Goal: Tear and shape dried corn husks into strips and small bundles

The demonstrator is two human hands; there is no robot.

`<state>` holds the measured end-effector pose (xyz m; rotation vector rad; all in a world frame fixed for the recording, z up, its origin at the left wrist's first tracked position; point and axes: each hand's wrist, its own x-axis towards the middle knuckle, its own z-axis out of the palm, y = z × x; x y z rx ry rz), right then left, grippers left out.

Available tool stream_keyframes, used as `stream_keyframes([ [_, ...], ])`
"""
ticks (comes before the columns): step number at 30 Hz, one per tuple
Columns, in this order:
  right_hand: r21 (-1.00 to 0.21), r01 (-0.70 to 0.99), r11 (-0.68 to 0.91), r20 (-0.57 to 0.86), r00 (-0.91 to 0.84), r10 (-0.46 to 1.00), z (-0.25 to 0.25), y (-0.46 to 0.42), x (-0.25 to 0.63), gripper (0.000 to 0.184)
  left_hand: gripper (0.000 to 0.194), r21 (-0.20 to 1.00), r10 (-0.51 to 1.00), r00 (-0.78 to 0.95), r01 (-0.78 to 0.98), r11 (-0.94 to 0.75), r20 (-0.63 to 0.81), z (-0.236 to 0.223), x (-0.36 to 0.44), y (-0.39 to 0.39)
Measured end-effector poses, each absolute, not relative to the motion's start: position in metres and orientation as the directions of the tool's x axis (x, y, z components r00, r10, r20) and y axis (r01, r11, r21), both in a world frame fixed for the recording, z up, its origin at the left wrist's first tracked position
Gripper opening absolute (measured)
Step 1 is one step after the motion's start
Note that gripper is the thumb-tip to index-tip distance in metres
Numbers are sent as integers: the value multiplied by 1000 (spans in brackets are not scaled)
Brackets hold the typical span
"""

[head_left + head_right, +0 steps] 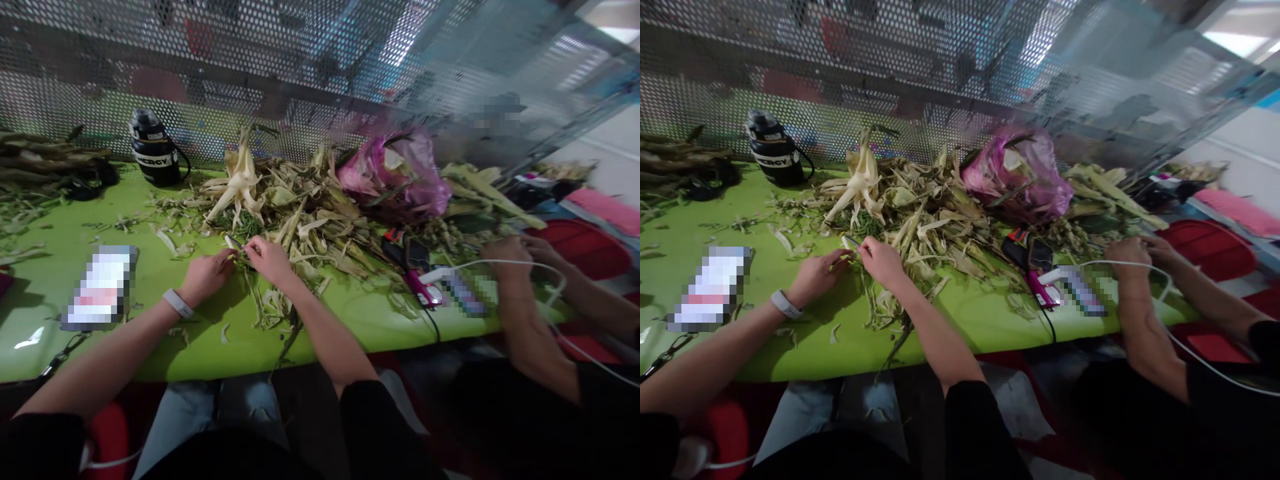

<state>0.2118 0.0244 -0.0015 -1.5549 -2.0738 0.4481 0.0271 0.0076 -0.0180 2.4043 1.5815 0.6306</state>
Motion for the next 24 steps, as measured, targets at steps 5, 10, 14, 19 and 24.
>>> stream_keyframes([
  [5, -551, 789, 270, 167, -213, 963, -8, 30, 209, 21, 33, 477, 892, 360, 754, -451, 274, -20, 30, 8],
  [10, -572, 775, 268, 136, -232, 963, -16, 35, 207, 21, 32, 638, 903, 371, 647, -417, 215, -20, 30, 8],
  [14, -591, 757, 278, 115, -262, 958, -21, 38, 206, 23, 32, 744, 909, 391, 563, -360, 144, -20, 29, 8],
  [19, -624, 733, 272, 80, -287, 955, -20, 39, 206, 22, 21, 762, 891, 438, 535, -365, 119, -21, 27, 9],
  [24, -654, 711, 258, 52, -299, 953, -17, 38, 206, 21, 23, 765, 906, 411, 549, -337, 104, -27, 26, 13],
])
